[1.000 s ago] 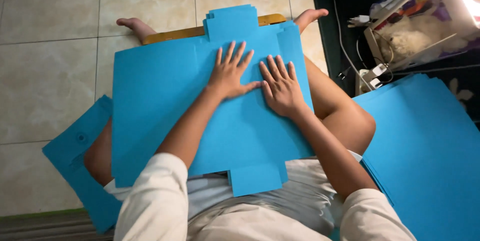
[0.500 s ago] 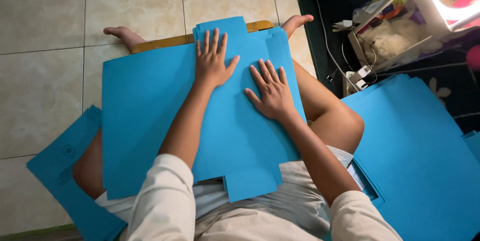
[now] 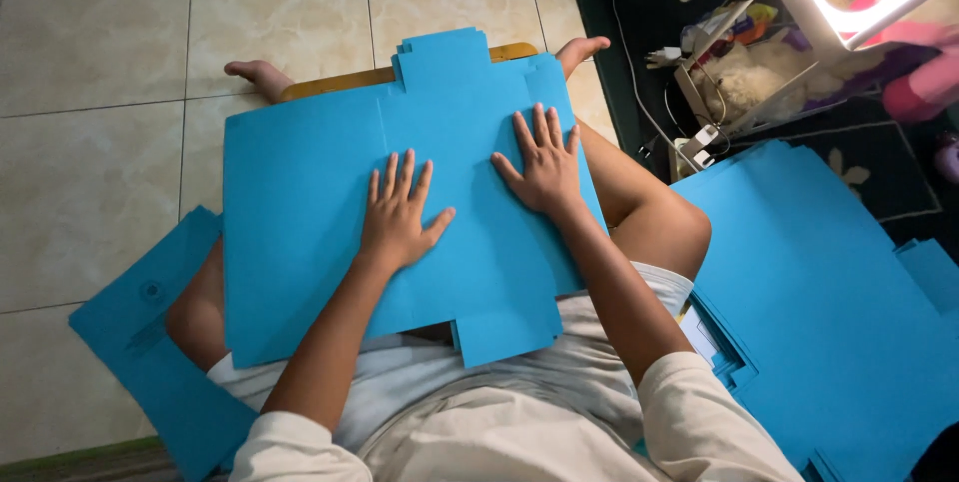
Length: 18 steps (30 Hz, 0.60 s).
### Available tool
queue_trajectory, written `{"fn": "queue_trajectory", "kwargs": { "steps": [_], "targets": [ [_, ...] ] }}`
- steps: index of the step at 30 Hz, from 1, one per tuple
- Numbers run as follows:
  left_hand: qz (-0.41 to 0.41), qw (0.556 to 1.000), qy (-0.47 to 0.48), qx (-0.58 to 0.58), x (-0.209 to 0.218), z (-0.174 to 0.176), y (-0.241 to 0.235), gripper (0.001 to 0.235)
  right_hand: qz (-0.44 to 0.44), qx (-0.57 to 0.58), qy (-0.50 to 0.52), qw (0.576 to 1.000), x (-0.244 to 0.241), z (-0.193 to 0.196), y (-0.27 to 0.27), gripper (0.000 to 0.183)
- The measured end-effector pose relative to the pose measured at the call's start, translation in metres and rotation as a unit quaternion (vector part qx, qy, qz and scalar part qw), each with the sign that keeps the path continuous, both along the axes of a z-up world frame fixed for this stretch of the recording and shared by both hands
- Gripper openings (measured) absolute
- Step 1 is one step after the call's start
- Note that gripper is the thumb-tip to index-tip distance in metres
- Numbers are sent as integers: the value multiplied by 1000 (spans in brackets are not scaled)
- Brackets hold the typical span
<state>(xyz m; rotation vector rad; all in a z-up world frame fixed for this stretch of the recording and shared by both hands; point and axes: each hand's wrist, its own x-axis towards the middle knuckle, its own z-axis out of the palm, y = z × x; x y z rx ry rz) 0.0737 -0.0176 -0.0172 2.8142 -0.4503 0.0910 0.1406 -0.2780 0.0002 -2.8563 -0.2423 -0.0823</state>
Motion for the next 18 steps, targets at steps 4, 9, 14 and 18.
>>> {"fn": "queue_trajectory", "kwargs": {
  "steps": [4, 9, 14, 18],
  "targets": [
    [-17, 999, 30, 5, -48, 12, 9, 93, -27, -9, -2, 1000, 0, 0, -1, 83],
    [-117, 992, 15, 50, -107, 10, 35, 125, -51, -2, 6, 999, -1, -1, -2, 80],
    [-152, 982, 28, 106, -128, 1, 61, 124, -69, -16, 30, 997, 1, -2, -2, 85],
    [-146, 984, 48, 84, -120, 16, 54, 108, -77, -35, 32, 996, 6, 0, -5, 85]
  ]
}}
